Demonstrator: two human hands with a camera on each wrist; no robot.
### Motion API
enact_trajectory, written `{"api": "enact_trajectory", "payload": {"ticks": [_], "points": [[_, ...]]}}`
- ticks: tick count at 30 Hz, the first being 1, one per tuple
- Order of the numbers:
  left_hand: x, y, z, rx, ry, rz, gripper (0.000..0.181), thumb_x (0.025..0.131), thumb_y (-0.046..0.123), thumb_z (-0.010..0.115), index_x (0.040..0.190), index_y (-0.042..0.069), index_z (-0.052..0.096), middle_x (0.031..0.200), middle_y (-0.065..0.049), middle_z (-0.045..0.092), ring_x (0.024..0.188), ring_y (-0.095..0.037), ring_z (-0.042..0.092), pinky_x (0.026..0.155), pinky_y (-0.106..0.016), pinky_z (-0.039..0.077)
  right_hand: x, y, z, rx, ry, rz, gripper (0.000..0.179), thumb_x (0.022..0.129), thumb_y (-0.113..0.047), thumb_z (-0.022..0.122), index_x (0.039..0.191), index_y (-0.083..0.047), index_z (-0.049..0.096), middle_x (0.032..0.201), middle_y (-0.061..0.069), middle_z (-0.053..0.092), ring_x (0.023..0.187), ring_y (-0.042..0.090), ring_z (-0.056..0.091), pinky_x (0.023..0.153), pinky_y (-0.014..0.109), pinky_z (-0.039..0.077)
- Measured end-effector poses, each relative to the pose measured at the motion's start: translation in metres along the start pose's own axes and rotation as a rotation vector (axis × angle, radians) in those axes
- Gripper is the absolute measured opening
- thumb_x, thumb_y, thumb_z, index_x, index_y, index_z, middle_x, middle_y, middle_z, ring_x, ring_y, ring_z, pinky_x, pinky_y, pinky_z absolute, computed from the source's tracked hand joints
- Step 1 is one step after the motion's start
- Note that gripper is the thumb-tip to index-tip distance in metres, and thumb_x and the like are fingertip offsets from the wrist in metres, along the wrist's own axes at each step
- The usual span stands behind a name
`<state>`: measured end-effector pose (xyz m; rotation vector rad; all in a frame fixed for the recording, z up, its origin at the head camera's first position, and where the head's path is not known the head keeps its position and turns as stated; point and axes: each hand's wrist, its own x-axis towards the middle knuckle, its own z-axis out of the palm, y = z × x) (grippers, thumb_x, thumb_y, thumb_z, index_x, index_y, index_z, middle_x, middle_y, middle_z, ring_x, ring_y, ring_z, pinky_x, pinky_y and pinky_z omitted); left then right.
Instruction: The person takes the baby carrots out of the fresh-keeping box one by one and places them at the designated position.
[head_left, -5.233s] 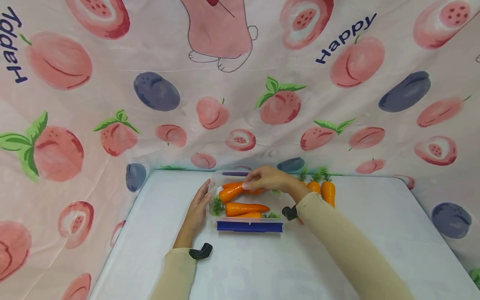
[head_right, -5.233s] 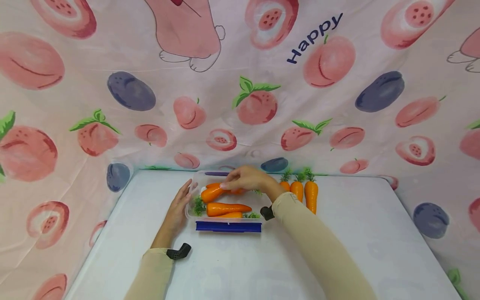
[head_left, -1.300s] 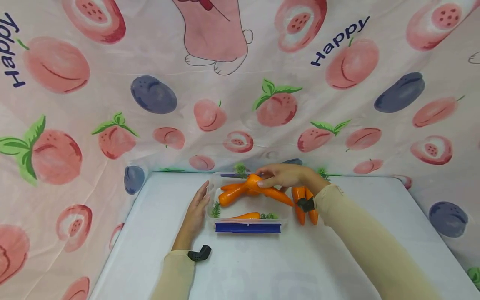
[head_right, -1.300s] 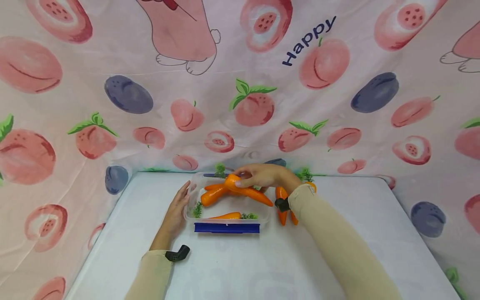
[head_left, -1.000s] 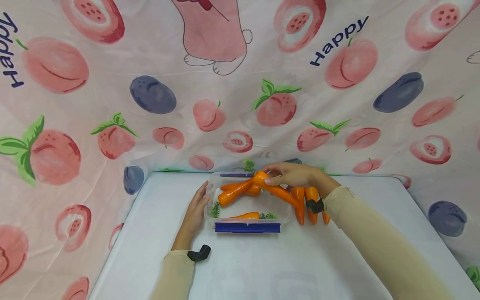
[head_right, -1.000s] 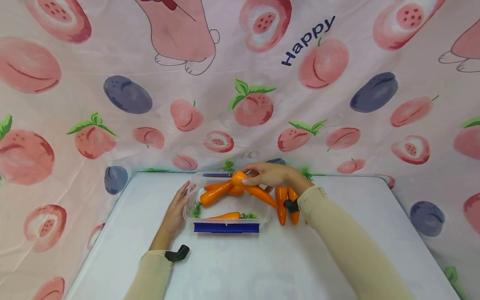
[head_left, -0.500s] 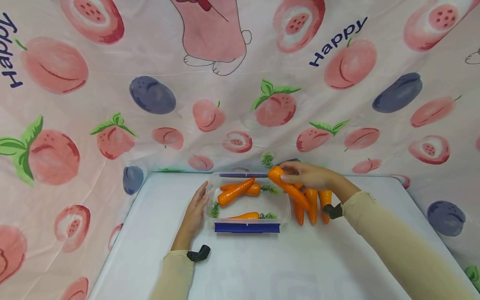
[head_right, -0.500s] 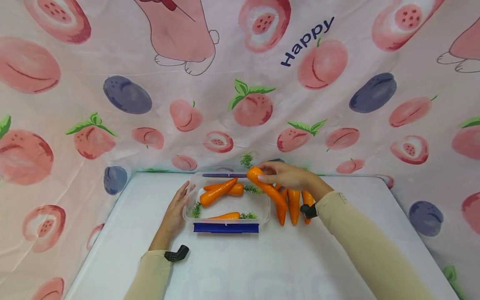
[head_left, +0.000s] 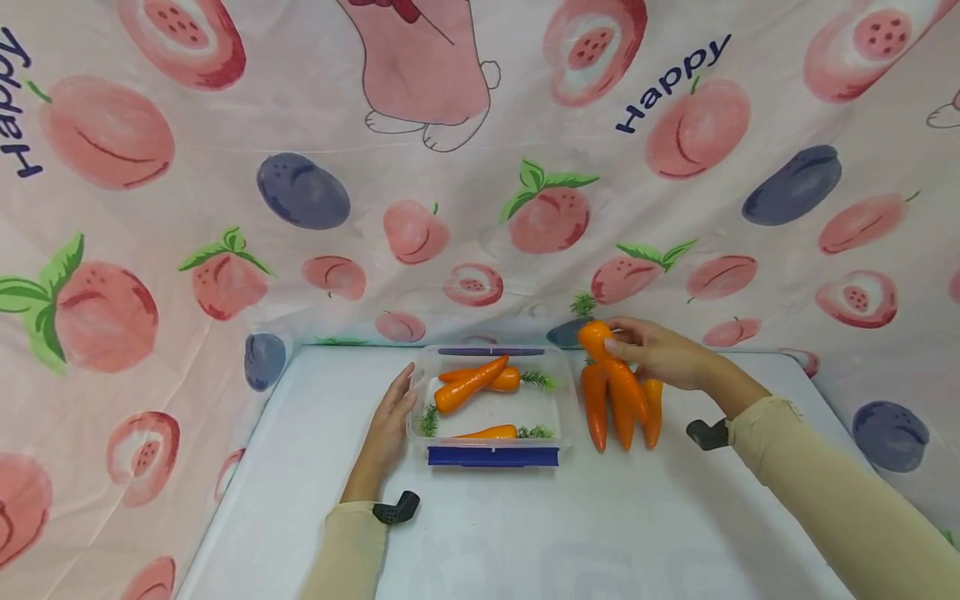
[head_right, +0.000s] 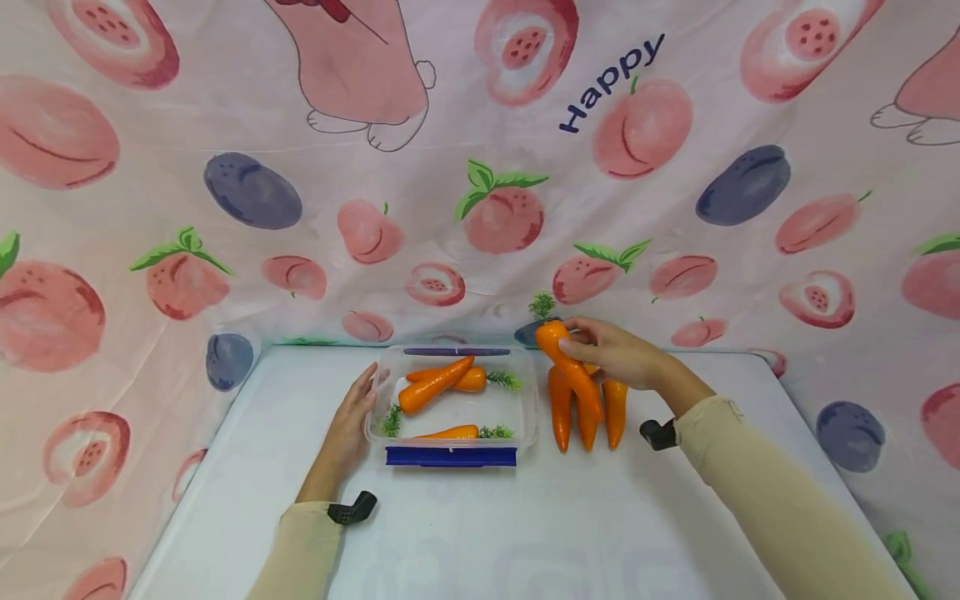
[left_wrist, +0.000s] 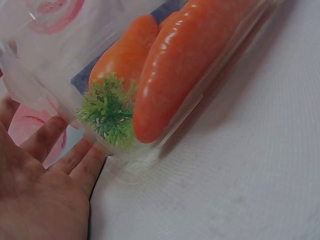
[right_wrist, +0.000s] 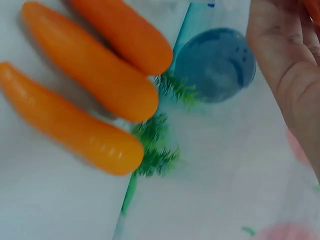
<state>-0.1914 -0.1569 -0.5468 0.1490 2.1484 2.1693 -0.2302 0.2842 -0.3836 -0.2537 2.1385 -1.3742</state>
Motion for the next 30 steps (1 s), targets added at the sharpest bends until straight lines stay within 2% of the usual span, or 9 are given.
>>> {"api": "enact_trajectory", "payload": {"ticks": [6, 13, 19, 24, 30], "points": [[0.0, -0.001, -0.002, 0.034, 0.006, 0.004, 0.05, 0.109, 0.035, 0.044, 0.159, 0.034, 0.035, 0.169, -0.001, 0.029, 0.158, -0.025, 0.021, 0.13, -0.051, 0.013, -0.015, 0.014, -0.013, 0.05, 0.056, -0.04, 0.057, 0.107, -0.036, 0.051, 0.153, -0.008, 0.031, 0.144, 0.023, 0.046, 0.131, 0.046, 0.049, 0.098, 0.059, 0.055], [0.0, -0.002, -0.003, 0.048, 0.011, 0.003, 0.049, 0.109, 0.037, 0.044, 0.158, 0.037, 0.036, 0.168, 0.001, 0.029, 0.158, -0.024, 0.02, 0.13, -0.051, 0.013, -0.03, 0.029, -0.021, 0.006, 0.122, -0.05, 0.059, 0.108, -0.038, 0.048, 0.155, -0.008, 0.028, 0.15, 0.025, 0.043, 0.13, 0.042, 0.053, 0.096, 0.057, 0.057], [0.0, -0.002, -0.002, 0.049, 0.015, 0.005, 0.05, 0.109, 0.037, 0.044, 0.158, 0.037, 0.036, 0.168, -0.001, 0.029, 0.158, -0.025, 0.021, 0.129, -0.052, 0.013, -0.038, 0.044, -0.029, 0.016, 0.18, -0.034, 0.066, 0.108, -0.044, 0.046, 0.156, -0.005, 0.024, 0.151, 0.025, 0.041, 0.135, 0.043, 0.048, 0.099, 0.058, 0.055], [0.0, -0.003, -0.001, 0.037, 0.016, 0.012, 0.049, 0.109, 0.035, 0.044, 0.158, 0.036, 0.036, 0.168, -0.001, 0.03, 0.158, -0.024, 0.022, 0.13, -0.052, 0.013, -0.042, 0.06, -0.032, -0.012, 0.236, -0.023, 0.068, 0.108, -0.046, 0.045, 0.156, -0.003, 0.023, 0.15, 0.027, 0.042, 0.128, 0.039, 0.054, 0.097, 0.059, 0.056], [0.0, -0.003, -0.001, 0.017, 0.01, 0.014, 0.049, 0.109, 0.035, 0.044, 0.158, 0.036, 0.036, 0.168, -0.001, 0.03, 0.158, -0.025, 0.021, 0.129, -0.053, 0.013, -0.048, 0.078, -0.033, -0.03, 0.299, -0.023, 0.07, 0.107, -0.047, 0.044, 0.155, 0.0, 0.024, 0.148, 0.031, 0.043, 0.122, 0.04, 0.06, 0.093, 0.058, 0.058]]}}
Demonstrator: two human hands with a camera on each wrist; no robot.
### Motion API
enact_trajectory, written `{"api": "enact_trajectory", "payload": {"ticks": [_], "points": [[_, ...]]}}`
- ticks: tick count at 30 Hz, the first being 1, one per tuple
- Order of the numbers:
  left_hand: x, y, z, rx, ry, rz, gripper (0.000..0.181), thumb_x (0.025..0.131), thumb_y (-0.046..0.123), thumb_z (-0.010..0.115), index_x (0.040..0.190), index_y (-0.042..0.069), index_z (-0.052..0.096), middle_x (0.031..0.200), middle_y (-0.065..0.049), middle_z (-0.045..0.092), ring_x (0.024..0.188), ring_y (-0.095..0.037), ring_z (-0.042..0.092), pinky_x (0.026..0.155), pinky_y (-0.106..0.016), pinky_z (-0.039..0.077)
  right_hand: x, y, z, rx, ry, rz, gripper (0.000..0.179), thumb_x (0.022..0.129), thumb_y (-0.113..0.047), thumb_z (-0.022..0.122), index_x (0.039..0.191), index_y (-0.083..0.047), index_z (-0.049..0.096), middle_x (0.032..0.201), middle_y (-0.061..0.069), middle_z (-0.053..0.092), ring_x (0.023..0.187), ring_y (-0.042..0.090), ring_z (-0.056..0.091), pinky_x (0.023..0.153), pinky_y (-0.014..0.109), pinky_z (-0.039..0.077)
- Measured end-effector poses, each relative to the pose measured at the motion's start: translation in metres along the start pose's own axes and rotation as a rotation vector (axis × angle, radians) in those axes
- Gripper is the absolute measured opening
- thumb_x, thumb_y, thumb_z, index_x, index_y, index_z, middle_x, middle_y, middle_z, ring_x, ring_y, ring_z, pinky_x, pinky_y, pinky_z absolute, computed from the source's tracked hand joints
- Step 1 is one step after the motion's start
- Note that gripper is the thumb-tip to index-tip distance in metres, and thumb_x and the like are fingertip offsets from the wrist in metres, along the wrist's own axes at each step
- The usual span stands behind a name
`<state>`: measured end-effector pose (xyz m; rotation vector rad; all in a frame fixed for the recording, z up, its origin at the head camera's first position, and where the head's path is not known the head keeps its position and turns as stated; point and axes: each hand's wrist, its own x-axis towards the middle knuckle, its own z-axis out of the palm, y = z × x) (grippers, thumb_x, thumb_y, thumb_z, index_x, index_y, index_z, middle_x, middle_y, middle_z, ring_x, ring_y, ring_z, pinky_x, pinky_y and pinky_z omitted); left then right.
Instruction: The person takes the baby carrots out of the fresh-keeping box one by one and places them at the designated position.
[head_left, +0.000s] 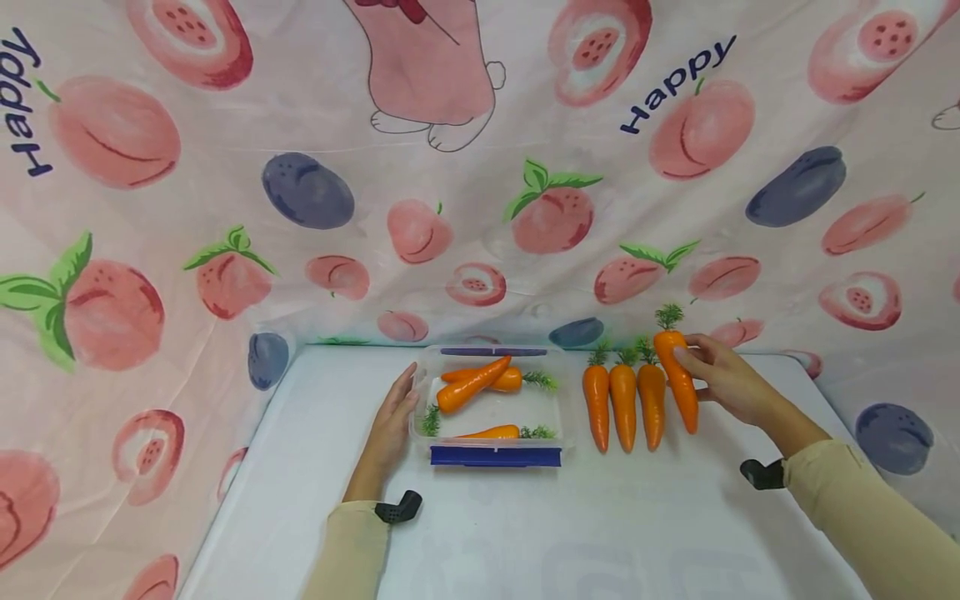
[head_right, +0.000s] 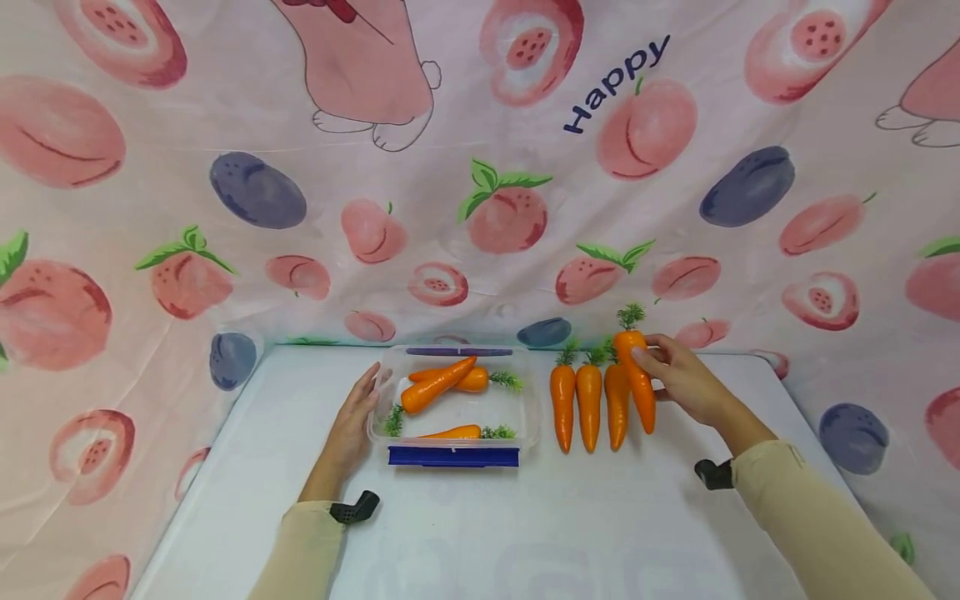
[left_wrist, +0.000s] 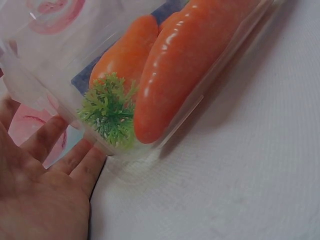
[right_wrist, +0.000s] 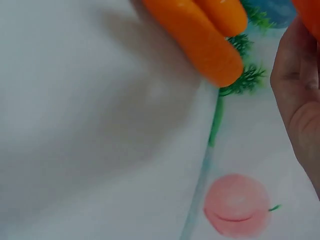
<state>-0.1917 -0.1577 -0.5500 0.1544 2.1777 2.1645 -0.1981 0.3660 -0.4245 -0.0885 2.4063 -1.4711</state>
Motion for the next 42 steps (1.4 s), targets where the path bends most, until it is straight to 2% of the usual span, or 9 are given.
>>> {"api": "enact_trajectory", "payload": {"ticks": [6, 13, 23, 31, 36, 42], "points": [[0.0, -0.002, 0.0, -0.009, -0.003, -0.003, 0.049, 0.109, 0.035, 0.045, 0.158, 0.036, 0.036, 0.168, -0.001, 0.03, 0.158, -0.024, 0.021, 0.13, -0.053, 0.012, -0.001, 0.021, -0.004, 0.006, 0.058, 0.03, 0.075, 0.106, -0.052, 0.045, 0.156, -0.001, 0.022, 0.147, 0.031, 0.044, 0.112, 0.03, 0.067, 0.091, 0.051, 0.06], [0.002, -0.002, 0.0, -0.016, -0.002, 0.0, 0.05, 0.109, 0.034, 0.045, 0.158, 0.034, 0.036, 0.168, -0.001, 0.03, 0.158, -0.024, 0.021, 0.13, -0.052, 0.012, 0.002, 0.042, -0.007, -0.005, 0.091, 0.083, 0.082, 0.104, -0.057, 0.044, 0.159, -0.003, 0.017, 0.146, 0.028, 0.043, 0.104, 0.019, 0.068, 0.091, 0.048, 0.061], [0.001, 0.0, 0.0, -0.018, -0.008, -0.006, 0.05, 0.109, 0.034, 0.045, 0.158, 0.037, 0.036, 0.169, -0.001, 0.029, 0.158, -0.024, 0.02, 0.13, -0.051, 0.012, 0.003, 0.059, -0.002, -0.034, 0.113, 0.135, 0.088, 0.102, -0.062, 0.043, 0.159, -0.001, 0.017, 0.148, 0.028, 0.04, 0.113, 0.028, 0.061, 0.094, 0.048, 0.06], [0.001, 0.0, 0.001, -0.022, -0.006, -0.003, 0.05, 0.11, 0.029, 0.043, 0.159, 0.034, 0.035, 0.169, -0.002, 0.028, 0.158, -0.025, 0.019, 0.13, -0.052, 0.012, 0.008, 0.07, 0.002, -0.03, 0.124, 0.15, 0.087, 0.103, -0.062, 0.042, 0.158, 0.002, 0.02, 0.148, 0.03, 0.04, 0.116, 0.029, 0.058, 0.094, 0.044, 0.06], [0.002, 0.0, 0.001, -0.032, -0.007, -0.002, 0.05, 0.11, 0.029, 0.043, 0.159, 0.033, 0.035, 0.169, -0.003, 0.028, 0.158, -0.026, 0.019, 0.13, -0.052, 0.012, 0.012, 0.076, 0.003, -0.03, 0.135, 0.177, 0.091, 0.102, -0.063, 0.043, 0.158, 0.005, 0.02, 0.151, 0.033, 0.036, 0.122, 0.036, 0.056, 0.095, 0.043, 0.06], [0.002, 0.0, 0.0, -0.029, -0.009, -0.005, 0.05, 0.11, 0.027, 0.042, 0.16, 0.03, 0.034, 0.169, -0.004, 0.027, 0.158, -0.026, 0.019, 0.13, -0.052, 0.012, 0.014, 0.081, 0.004, -0.057, 0.132, 0.233, 0.097, 0.1, -0.067, 0.041, 0.159, 0.007, 0.017, 0.155, 0.034, 0.034, 0.131, 0.045, 0.049, 0.104, 0.048, 0.055]]}}
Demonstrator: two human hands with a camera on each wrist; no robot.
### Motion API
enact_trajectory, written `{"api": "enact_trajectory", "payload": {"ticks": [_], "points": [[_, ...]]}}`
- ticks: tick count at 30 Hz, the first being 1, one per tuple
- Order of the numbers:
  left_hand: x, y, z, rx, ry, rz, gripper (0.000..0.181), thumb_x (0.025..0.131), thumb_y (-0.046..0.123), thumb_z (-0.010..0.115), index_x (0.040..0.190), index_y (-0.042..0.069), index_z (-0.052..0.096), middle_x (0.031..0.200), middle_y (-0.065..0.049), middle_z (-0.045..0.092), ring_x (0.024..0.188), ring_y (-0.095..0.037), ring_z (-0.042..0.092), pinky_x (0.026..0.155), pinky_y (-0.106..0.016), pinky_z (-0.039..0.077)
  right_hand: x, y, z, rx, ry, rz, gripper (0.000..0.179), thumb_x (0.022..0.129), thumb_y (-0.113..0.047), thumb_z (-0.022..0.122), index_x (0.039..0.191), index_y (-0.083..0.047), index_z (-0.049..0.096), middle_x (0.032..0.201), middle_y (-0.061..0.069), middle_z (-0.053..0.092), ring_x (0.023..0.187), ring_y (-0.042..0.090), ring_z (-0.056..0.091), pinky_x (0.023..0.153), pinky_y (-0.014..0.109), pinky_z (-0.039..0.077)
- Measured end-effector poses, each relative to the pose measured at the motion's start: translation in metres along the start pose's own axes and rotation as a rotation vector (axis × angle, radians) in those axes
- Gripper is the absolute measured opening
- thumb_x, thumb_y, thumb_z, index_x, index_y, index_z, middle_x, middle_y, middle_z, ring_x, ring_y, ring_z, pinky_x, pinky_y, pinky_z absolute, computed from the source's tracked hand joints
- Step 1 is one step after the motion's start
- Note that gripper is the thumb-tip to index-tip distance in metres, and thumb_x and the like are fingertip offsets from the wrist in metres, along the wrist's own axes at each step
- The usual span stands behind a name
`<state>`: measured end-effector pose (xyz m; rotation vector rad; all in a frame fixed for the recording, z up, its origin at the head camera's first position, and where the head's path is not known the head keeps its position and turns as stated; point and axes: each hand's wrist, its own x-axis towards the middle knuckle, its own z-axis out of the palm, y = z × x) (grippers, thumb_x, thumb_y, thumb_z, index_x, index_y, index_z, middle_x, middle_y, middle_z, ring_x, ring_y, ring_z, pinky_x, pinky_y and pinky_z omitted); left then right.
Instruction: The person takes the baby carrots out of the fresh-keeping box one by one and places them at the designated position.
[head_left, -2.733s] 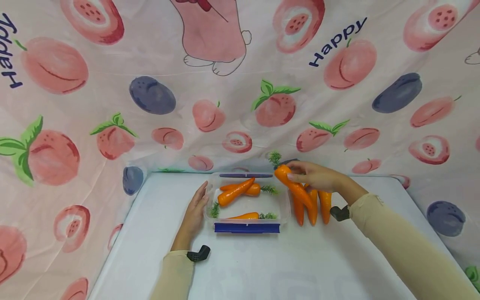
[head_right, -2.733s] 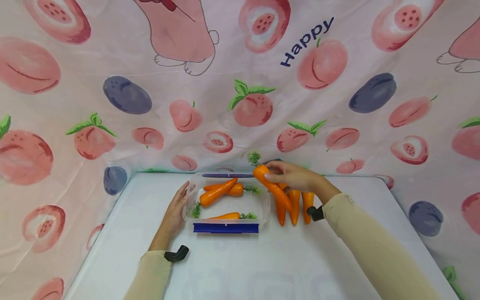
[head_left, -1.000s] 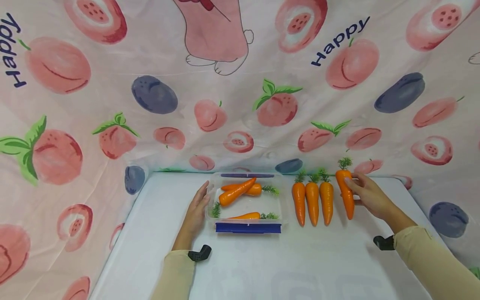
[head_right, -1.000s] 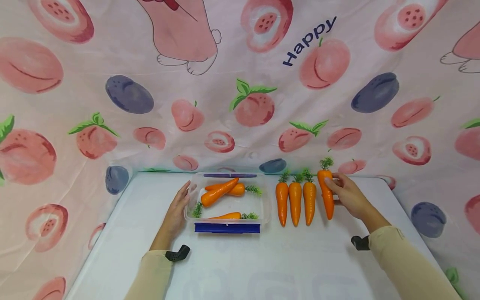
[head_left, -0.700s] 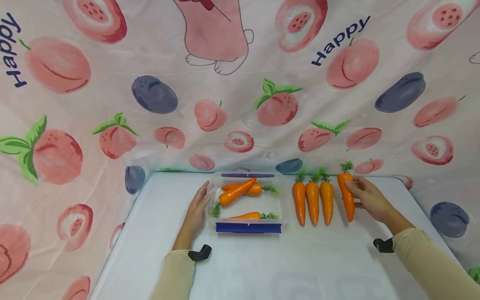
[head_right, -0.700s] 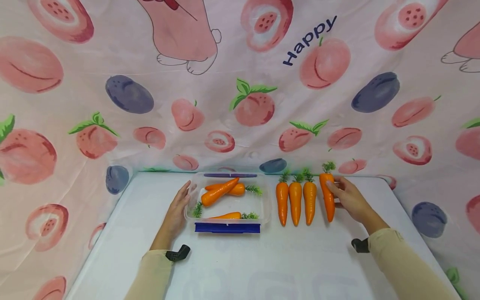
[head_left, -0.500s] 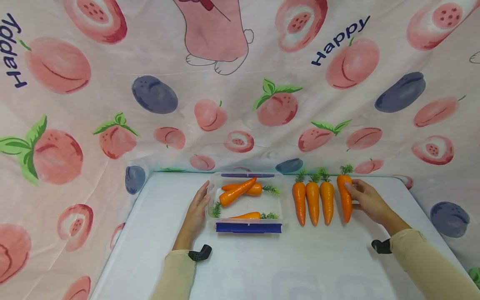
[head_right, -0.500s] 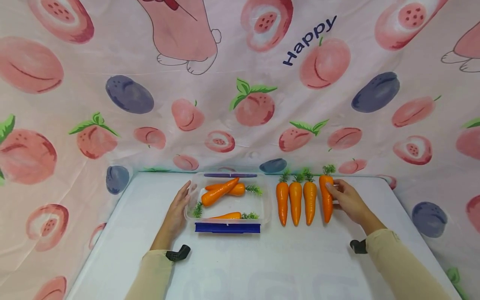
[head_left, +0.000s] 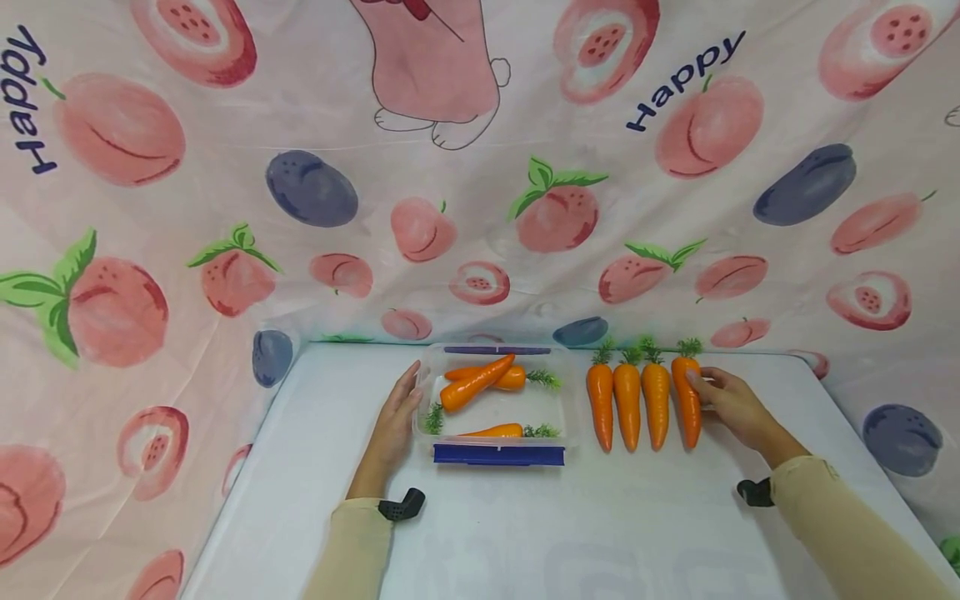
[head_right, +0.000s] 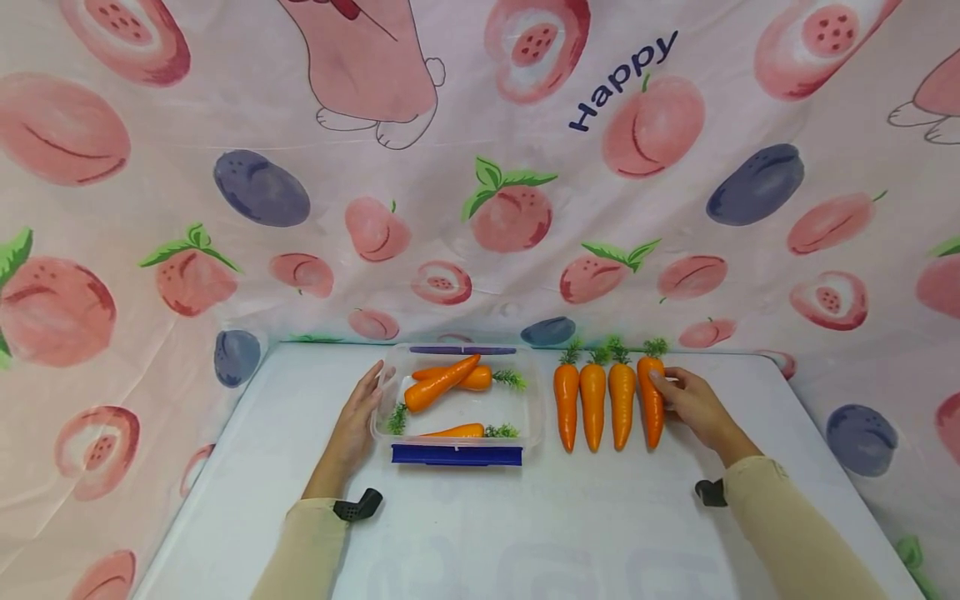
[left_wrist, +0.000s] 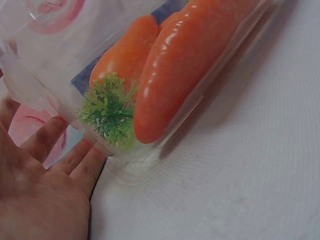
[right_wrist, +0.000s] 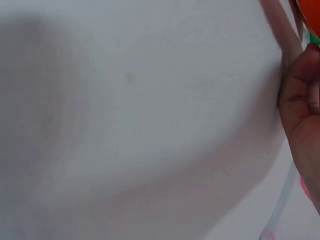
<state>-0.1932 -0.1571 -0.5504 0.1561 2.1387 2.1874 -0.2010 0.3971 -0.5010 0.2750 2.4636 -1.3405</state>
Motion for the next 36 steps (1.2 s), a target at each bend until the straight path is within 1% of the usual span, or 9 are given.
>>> {"api": "enact_trajectory", "payload": {"ticks": [9, 11, 15, 17, 18, 23, 25, 31, 36], "points": [[-0.001, 0.0, 0.0, 0.001, -0.004, 0.001, 0.05, 0.11, 0.028, 0.042, 0.16, 0.031, 0.034, 0.169, -0.005, 0.028, 0.158, -0.026, 0.022, 0.129, -0.052, 0.013, 0.003, 0.004, 0.001, -0.018, 0.022, 0.036, 0.101, 0.1, -0.069, 0.039, 0.158, 0.009, 0.015, 0.158, 0.036, 0.028, 0.136, 0.049, 0.043, 0.114, 0.061, 0.04], [-0.001, 0.0, 0.0, -0.014, -0.005, 0.005, 0.05, 0.11, 0.028, 0.042, 0.16, 0.03, 0.034, 0.169, -0.005, 0.028, 0.158, -0.026, 0.022, 0.13, -0.051, 0.013, 0.004, 0.005, 0.002, -0.019, 0.028, 0.045, 0.101, 0.099, -0.07, 0.041, 0.158, 0.008, 0.017, 0.157, 0.035, 0.03, 0.134, 0.048, 0.045, 0.114, 0.061, 0.04], [-0.002, 0.002, 0.001, -0.025, 0.0, 0.011, 0.051, 0.11, 0.028, 0.043, 0.16, 0.028, 0.033, 0.168, -0.005, 0.029, 0.158, -0.025, 0.021, 0.13, -0.05, 0.012, 0.007, 0.009, 0.002, -0.033, 0.038, 0.06, 0.1, 0.098, -0.071, 0.043, 0.157, 0.007, 0.02, 0.153, 0.033, 0.037, 0.126, 0.042, 0.051, 0.11, 0.055, 0.048], [-0.002, 0.002, 0.001, -0.025, 0.003, 0.009, 0.052, 0.11, 0.029, 0.044, 0.161, 0.027, 0.033, 0.168, -0.004, 0.029, 0.158, -0.024, 0.021, 0.13, -0.049, 0.012, 0.008, 0.011, 0.003, -0.043, 0.037, 0.067, 0.1, 0.098, -0.071, 0.043, 0.156, 0.008, 0.021, 0.152, 0.034, 0.037, 0.124, 0.042, 0.052, 0.109, 0.054, 0.049], [-0.002, 0.002, 0.001, -0.02, 0.006, 0.006, 0.052, 0.11, 0.029, 0.044, 0.161, 0.027, 0.033, 0.168, -0.004, 0.029, 0.158, -0.023, 0.021, 0.13, -0.049, 0.012, 0.008, 0.011, 0.003, -0.045, 0.034, 0.069, 0.101, 0.098, -0.071, 0.043, 0.156, 0.009, 0.021, 0.152, 0.034, 0.037, 0.124, 0.042, 0.052, 0.109, 0.054, 0.049], [-0.001, 0.001, 0.001, -0.015, 0.01, 0.001, 0.053, 0.11, 0.03, 0.044, 0.161, 0.026, 0.032, 0.169, -0.003, 0.028, 0.158, -0.023, 0.019, 0.13, -0.049, 0.011, 0.008, 0.01, 0.003, -0.042, 0.009, 0.087, 0.104, 0.097, -0.072, 0.043, 0.155, 0.011, 0.022, 0.155, 0.034, 0.032, 0.131, 0.047, 0.046, 0.115, 0.06, 0.04], [-0.001, 0.001, 0.0, -0.012, 0.011, 0.003, 0.053, 0.11, 0.031, 0.043, 0.161, 0.025, 0.032, 0.169, -0.003, 0.028, 0.158, -0.024, 0.019, 0.13, -0.049, 0.011, 0.009, 0.01, 0.003, -0.05, 0.004, 0.091, 0.105, 0.096, -0.074, 0.044, 0.155, 0.01, 0.023, 0.155, 0.033, 0.033, 0.131, 0.046, 0.045, 0.116, 0.061, 0.038], [-0.001, 0.001, 0.001, -0.018, 0.009, 0.003, 0.051, 0.11, 0.031, 0.044, 0.16, 0.029, 0.034, 0.169, -0.002, 0.029, 0.158, -0.023, 0.019, 0.13, -0.049, 0.01, 0.012, 0.013, 0.003, -0.081, 0.01, 0.091, 0.103, 0.094, -0.075, 0.044, 0.153, 0.008, 0.028, 0.148, 0.032, 0.04, 0.123, 0.042, 0.048, 0.114, 0.06, 0.042], [-0.001, 0.002, 0.002, -0.037, 0.009, -0.007, 0.05, 0.109, 0.031, 0.045, 0.158, 0.033, 0.036, 0.168, 0.0, 0.029, 0.158, -0.022, 0.019, 0.131, -0.048, 0.011, 0.011, 0.012, 0.003, -0.111, 0.003, 0.086, 0.1, 0.096, -0.074, 0.042, 0.151, 0.009, 0.03, 0.147, 0.033, 0.041, 0.123, 0.042, 0.049, 0.114, 0.06, 0.042]]}}
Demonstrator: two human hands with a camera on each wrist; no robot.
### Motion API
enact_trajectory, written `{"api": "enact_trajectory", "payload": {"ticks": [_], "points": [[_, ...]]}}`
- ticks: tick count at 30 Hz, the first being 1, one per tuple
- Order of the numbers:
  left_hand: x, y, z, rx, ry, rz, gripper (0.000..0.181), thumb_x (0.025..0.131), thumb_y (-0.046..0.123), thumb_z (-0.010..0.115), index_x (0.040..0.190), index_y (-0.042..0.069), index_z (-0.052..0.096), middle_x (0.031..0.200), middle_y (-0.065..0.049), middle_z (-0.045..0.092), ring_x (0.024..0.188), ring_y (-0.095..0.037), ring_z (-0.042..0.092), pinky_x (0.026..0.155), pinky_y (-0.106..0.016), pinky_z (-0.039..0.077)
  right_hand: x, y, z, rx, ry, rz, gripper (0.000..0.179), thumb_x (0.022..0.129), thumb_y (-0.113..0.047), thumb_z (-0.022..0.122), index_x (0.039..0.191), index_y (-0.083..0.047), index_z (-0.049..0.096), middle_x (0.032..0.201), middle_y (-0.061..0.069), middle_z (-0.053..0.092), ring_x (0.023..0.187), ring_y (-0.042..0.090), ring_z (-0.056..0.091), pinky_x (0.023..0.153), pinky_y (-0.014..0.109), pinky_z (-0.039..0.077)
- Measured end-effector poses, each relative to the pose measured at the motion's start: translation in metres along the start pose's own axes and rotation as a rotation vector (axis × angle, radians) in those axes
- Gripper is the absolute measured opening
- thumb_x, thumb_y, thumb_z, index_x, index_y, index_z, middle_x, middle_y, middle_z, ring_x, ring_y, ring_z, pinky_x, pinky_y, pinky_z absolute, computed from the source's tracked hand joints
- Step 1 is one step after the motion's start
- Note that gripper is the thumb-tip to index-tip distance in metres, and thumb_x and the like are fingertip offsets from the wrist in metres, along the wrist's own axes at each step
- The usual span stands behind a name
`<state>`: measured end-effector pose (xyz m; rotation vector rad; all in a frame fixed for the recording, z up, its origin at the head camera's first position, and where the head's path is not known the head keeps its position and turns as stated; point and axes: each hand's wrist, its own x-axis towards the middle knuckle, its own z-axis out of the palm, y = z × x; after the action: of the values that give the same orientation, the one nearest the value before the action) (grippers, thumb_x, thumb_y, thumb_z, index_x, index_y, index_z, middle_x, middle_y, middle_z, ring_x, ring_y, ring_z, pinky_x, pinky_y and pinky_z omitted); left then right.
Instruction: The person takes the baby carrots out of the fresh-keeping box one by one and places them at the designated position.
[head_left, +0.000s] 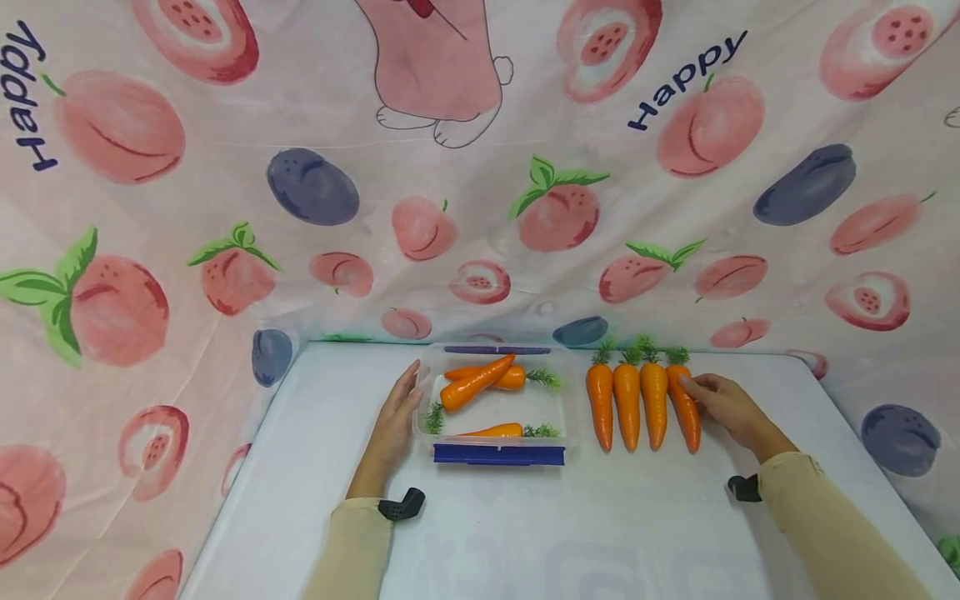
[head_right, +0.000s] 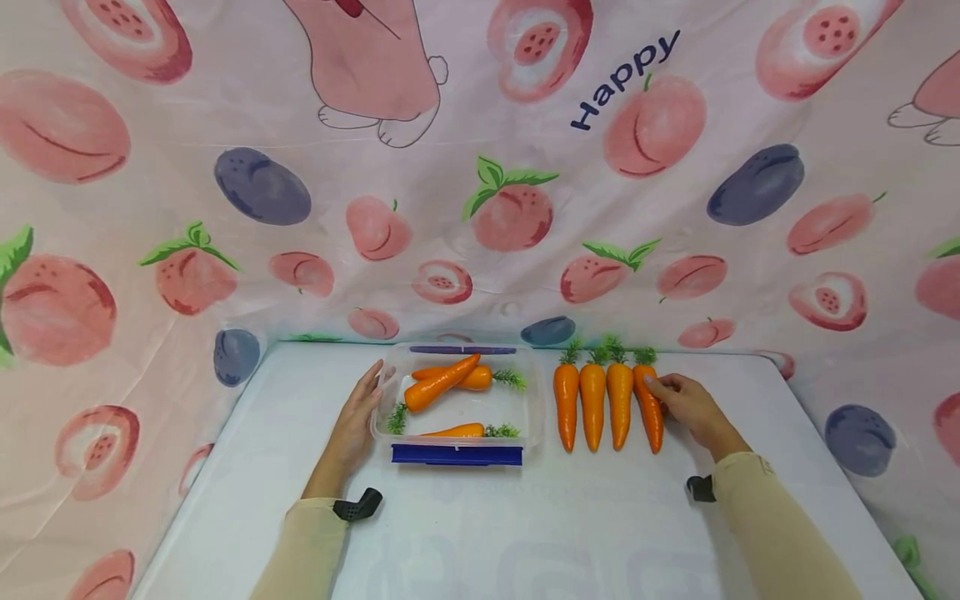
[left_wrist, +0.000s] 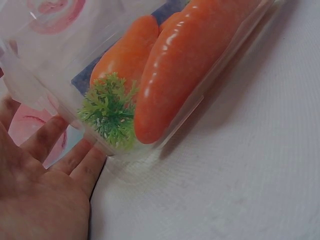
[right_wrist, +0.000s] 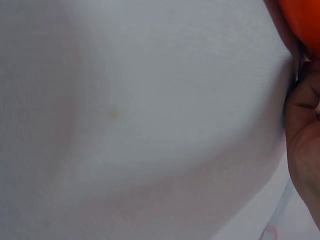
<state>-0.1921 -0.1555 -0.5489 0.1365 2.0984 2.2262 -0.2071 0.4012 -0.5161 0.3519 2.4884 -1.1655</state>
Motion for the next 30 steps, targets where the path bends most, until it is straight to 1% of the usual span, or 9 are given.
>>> {"api": "enact_trajectory", "payload": {"ticks": [7, 10, 14, 18, 21, 26, 30], "points": [[0.0009, 0.0005, -0.0002, 0.035, 0.002, -0.002, 0.049, 0.11, 0.033, 0.044, 0.158, 0.035, 0.036, 0.168, 0.0, 0.029, 0.158, -0.022, 0.02, 0.13, -0.049, 0.012, -0.001, -0.0007, -0.0021, -0.039, -0.02, 0.009, 0.101, 0.097, -0.074, 0.039, 0.152, 0.01, 0.029, 0.148, 0.034, 0.041, 0.125, 0.045, 0.049, 0.113, 0.062, 0.041], [0.0004, 0.0009, -0.0001, 0.034, 0.002, 0.002, 0.05, 0.109, 0.033, 0.045, 0.158, 0.035, 0.036, 0.168, 0.0, 0.03, 0.158, -0.022, 0.02, 0.13, -0.049, 0.012, -0.0016, -0.0009, -0.0034, -0.046, -0.028, 0.009, 0.102, 0.097, -0.075, 0.038, 0.152, 0.01, 0.028, 0.147, 0.034, 0.041, 0.125, 0.045, 0.048, 0.114, 0.063, 0.04], [0.0, 0.0012, -0.0001, 0.019, -0.006, 0.011, 0.051, 0.109, 0.031, 0.045, 0.159, 0.032, 0.035, 0.169, -0.003, 0.029, 0.158, -0.023, 0.019, 0.13, -0.05, 0.011, -0.0018, -0.0001, -0.0036, -0.036, -0.03, 0.018, 0.105, 0.095, -0.077, 0.038, 0.153, 0.01, 0.027, 0.149, 0.035, 0.04, 0.127, 0.046, 0.047, 0.115, 0.064, 0.037], [-0.0002, 0.0008, 0.0001, 0.021, -0.004, 0.004, 0.051, 0.109, 0.031, 0.045, 0.159, 0.031, 0.035, 0.169, -0.003, 0.029, 0.158, -0.023, 0.019, 0.13, -0.05, 0.011, -0.002, 0.0021, -0.0034, -0.01, -0.029, 0.029, 0.108, 0.094, -0.079, 0.039, 0.155, 0.009, 0.025, 0.151, 0.034, 0.038, 0.13, 0.047, 0.045, 0.116, 0.064, 0.036], [-0.0005, 0.0008, 0.0003, 0.021, 0.002, -0.007, 0.051, 0.109, 0.033, 0.045, 0.159, 0.032, 0.035, 0.168, -0.001, 0.029, 0.158, -0.023, 0.019, 0.13, -0.049, 0.011, -0.0024, 0.0021, -0.0029, 0.004, -0.023, 0.018, 0.104, 0.096, -0.076, 0.039, 0.154, 0.009, 0.026, 0.151, 0.033, 0.039, 0.13, 0.046, 0.046, 0.116, 0.063, 0.037], [-0.0005, 0.0006, -0.0002, 0.031, 0.008, -0.022, 0.05, 0.109, 0.035, 0.045, 0.158, 0.035, 0.036, 0.168, 0.0, 0.03, 0.159, -0.022, 0.019, 0.13, -0.049, 0.011, -0.0053, -0.0011, -0.0025, -0.008, -0.008, 0.002, 0.098, 0.099, -0.071, 0.038, 0.153, 0.01, 0.028, 0.148, 0.034, 0.041, 0.129, 0.046, 0.048, 0.115, 0.062, 0.039], [0.0002, 0.0003, -0.0009, 0.033, 0.008, -0.025, 0.05, 0.109, 0.035, 0.045, 0.158, 0.035, 0.036, 0.168, 0.001, 0.029, 0.159, -0.022, 0.018, 0.13, -0.049, 0.01, -0.0065, -0.0016, -0.0031, -0.007, -0.004, 0.001, 0.097, 0.099, -0.071, 0.039, 0.152, 0.01, 0.029, 0.146, 0.034, 0.043, 0.126, 0.045, 0.049, 0.114, 0.062, 0.04]]}}
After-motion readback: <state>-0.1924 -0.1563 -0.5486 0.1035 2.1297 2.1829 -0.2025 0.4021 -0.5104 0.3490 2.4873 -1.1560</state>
